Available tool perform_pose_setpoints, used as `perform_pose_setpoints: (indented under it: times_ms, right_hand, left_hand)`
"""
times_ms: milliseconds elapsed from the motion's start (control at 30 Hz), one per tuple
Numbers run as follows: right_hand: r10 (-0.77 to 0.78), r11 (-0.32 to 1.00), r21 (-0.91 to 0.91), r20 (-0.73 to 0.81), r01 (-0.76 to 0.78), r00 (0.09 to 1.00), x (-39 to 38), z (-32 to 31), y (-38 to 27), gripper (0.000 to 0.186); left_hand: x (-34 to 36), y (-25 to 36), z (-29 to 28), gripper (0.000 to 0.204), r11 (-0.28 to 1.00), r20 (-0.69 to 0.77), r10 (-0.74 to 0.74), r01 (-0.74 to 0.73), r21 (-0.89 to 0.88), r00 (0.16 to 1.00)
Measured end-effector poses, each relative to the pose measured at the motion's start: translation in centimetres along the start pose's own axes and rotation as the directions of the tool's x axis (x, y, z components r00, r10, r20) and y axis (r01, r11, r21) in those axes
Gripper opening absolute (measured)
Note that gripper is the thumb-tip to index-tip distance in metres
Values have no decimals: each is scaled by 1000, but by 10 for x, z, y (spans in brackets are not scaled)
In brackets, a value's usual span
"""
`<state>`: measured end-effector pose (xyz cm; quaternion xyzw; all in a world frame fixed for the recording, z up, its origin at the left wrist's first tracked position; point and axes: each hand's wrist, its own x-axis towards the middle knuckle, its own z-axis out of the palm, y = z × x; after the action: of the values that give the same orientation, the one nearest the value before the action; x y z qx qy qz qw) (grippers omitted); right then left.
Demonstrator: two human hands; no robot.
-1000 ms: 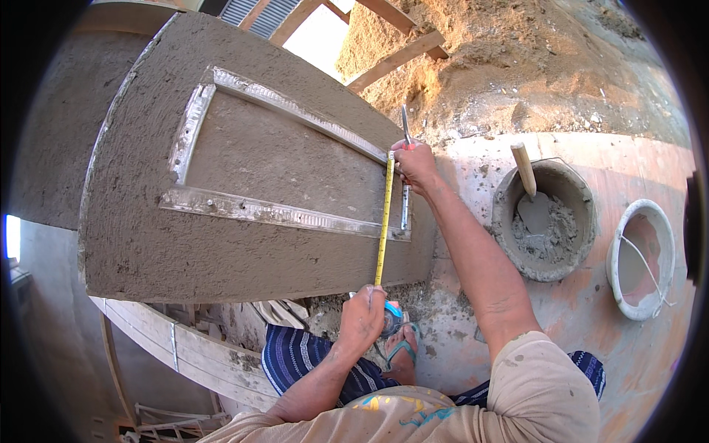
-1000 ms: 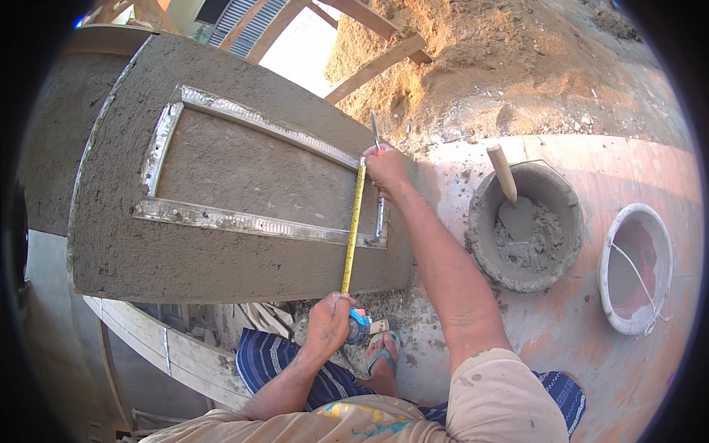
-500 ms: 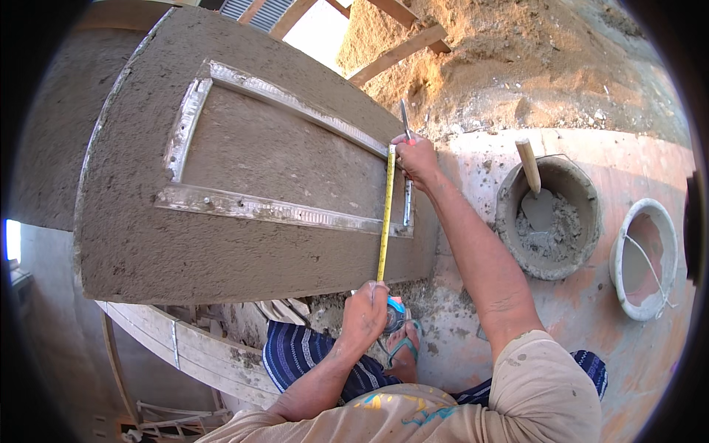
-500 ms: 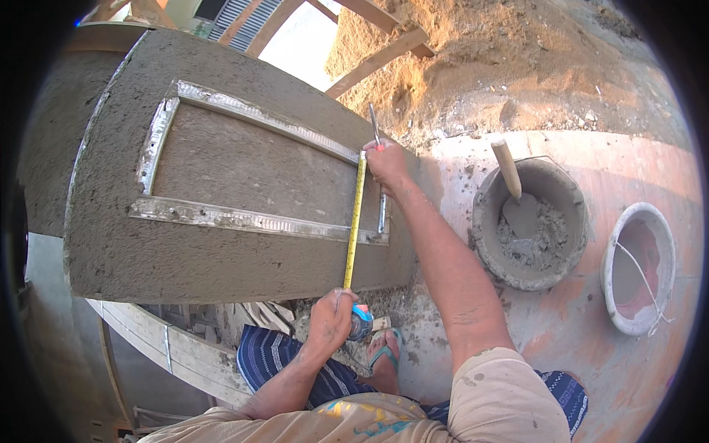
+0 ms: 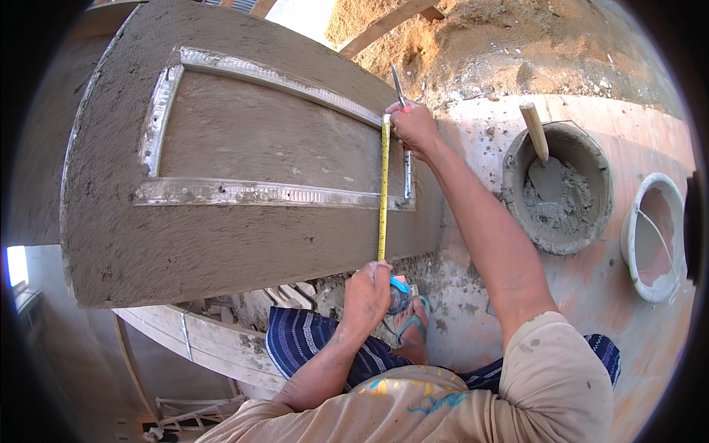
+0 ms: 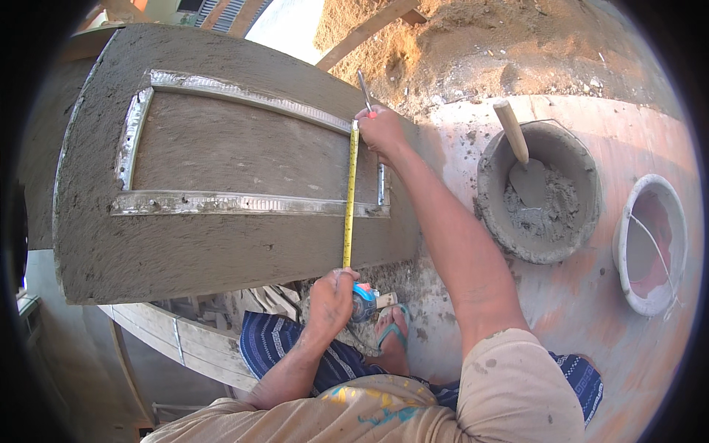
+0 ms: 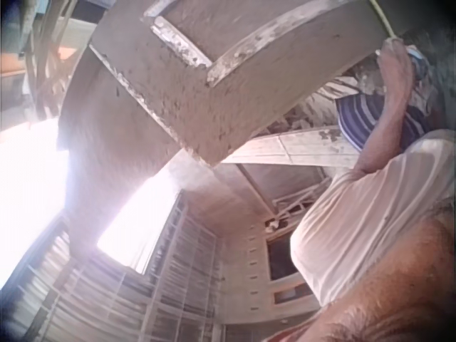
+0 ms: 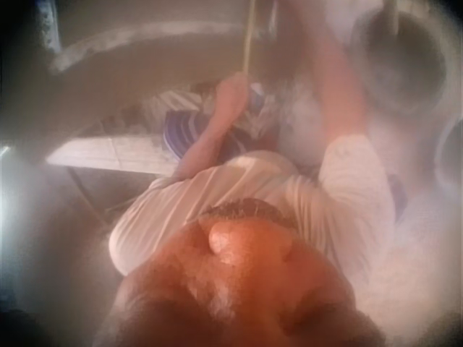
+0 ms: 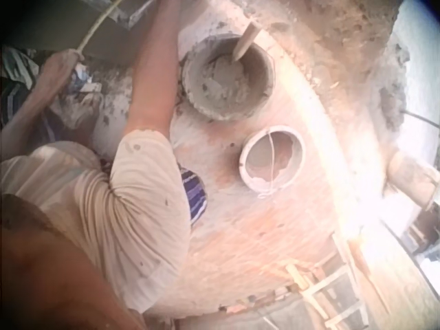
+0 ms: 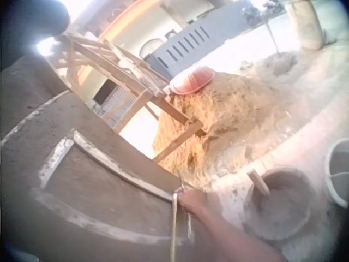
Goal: The person measures and cuts white PVC profiles using a tape measure and shears. They measure the profile, mark it, and cut it to size, repeating the process for multiple pieces.
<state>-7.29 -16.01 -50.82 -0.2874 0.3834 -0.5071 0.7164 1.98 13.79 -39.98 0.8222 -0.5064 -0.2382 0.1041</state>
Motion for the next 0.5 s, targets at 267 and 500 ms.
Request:
perform_pose_setpoints:
  times_ms: [267, 500]
  right_hand:
    - [-65, 997, -52, -37, 63, 997, 5, -1, 2, 14]
    - [-38, 999, -11, -18, 38, 999, 4, 1, 3, 10]
  left_hand:
    - [1, 7, 0, 44, 997, 40, -74, 74, 2, 996]
    - [3, -5, 6, 43, 999, 54, -28, 30, -32, 998]
